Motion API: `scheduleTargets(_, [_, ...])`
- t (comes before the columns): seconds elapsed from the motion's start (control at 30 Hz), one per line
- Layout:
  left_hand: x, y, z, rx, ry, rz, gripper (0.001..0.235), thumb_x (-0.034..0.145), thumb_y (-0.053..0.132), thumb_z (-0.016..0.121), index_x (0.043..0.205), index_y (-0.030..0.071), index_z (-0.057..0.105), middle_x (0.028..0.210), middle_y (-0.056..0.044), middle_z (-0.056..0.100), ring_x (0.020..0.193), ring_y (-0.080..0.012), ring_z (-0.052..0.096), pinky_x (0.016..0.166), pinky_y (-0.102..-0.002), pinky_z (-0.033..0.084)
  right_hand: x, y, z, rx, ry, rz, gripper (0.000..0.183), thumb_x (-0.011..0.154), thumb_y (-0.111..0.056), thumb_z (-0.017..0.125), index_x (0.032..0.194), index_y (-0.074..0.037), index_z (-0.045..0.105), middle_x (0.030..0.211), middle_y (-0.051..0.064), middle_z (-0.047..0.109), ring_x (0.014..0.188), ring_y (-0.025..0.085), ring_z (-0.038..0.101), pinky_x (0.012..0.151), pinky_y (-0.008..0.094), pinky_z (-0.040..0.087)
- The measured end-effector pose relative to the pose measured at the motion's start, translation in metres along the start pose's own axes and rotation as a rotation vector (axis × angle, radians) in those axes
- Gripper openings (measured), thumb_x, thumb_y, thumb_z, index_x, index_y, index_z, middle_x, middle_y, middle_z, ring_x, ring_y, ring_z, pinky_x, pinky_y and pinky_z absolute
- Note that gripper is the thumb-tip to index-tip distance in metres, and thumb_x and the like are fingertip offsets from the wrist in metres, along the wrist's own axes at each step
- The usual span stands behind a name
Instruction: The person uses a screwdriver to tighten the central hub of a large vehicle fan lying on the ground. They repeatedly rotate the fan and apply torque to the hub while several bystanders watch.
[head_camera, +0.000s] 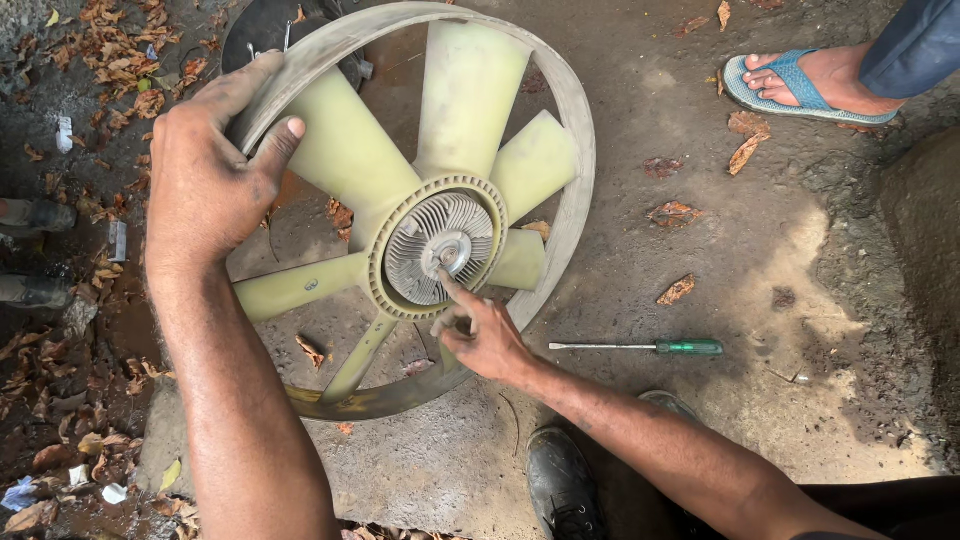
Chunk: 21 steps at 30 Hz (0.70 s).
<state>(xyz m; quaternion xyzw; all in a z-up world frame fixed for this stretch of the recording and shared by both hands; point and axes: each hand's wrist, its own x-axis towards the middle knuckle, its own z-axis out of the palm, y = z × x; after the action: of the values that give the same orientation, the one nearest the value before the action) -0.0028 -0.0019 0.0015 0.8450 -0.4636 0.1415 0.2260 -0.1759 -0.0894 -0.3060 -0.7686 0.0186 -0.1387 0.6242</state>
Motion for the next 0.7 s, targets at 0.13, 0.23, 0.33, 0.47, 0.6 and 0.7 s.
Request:
scheduleTargets(0.13, [0.000,-0.001,0.001,-0.059,-0.005,-0.047,0.046,0.094,0.013,0.080,0.138,0.006,0.067,0.136,-0.021,0.067,0.126,-0.0313,0.067,0.110,-0.046,0.050,-0.006,-0.005,-0.016,-0.420,-0.137,0.157,0.090,0.092,-0.009,0.062,0.167,-0.016,0.013,0.068,0.002,0.067,0.045,0.009,0.055,0.040,0.022,0.055])
scheduleTargets(0.23, [0.000,-0.001,0.000,-0.040,-0.019,-0.087,0.047,0.093,0.016,0.082,0.137,0.007,0.068,0.135,-0.020,0.068,0.125,-0.0305,0.068,0.111,-0.045,0.049,-0.007,-0.009,-0.033,-0.666,-0.119,0.159,0.087,0.095,-0.012,0.063,0.166,-0.022,0.015,0.058,-0.001,0.060,0.036,0.010,0.048,0.035,0.022,0.052])
scheduleTargets(0.33, [-0.002,-0.002,-0.002,0.015,-0.004,-0.021,0.049,0.095,0.014,0.083,0.141,0.004,0.068,0.138,-0.022,0.068,0.130,-0.0336,0.066,0.113,-0.046,0.047,-0.008,-0.010,-0.031,-0.707,-0.120,0.186,0.087,0.095,-0.015,0.063,0.166,-0.022,0.012,0.058,0.001,0.061,0.038,0.010,0.046,0.033,0.024,0.048])
scheduleTargets(0.47, [0.000,0.000,-0.003,0.019,0.003,-0.019,0.048,0.095,0.014,0.082,0.140,0.004,0.069,0.138,-0.022,0.068,0.131,-0.0342,0.065,0.113,-0.046,0.046,-0.009,-0.018,-0.009,-0.314,-0.166,0.102,0.097,0.088,-0.005,0.062,0.166,-0.007,0.004,0.078,0.002,0.067,0.043,0.005,0.052,0.033,0.019,0.051])
scheduleTargets(0.6, [0.003,0.007,-0.002,-0.007,-0.010,-0.097,0.050,0.091,0.017,0.083,0.138,0.006,0.069,0.136,-0.021,0.068,0.126,-0.0326,0.066,0.110,-0.045,0.047,-0.008,-0.028,0.004,-0.290,-0.123,0.063,0.103,0.084,-0.005,0.064,0.161,0.002,-0.004,0.094,0.008,0.073,0.039,0.011,0.051,0.031,0.023,0.048])
scheduleTargets(0.7, [0.003,0.010,-0.003,0.004,0.003,-0.080,0.049,0.092,0.016,0.083,0.138,0.006,0.069,0.136,-0.020,0.068,0.128,-0.0329,0.066,0.109,-0.045,0.048,-0.007,-0.031,0.006,-0.432,-0.145,0.071,0.101,0.088,-0.007,0.064,0.163,0.002,-0.003,0.091,0.010,0.073,0.042,0.011,0.051,0.035,0.021,0.049])
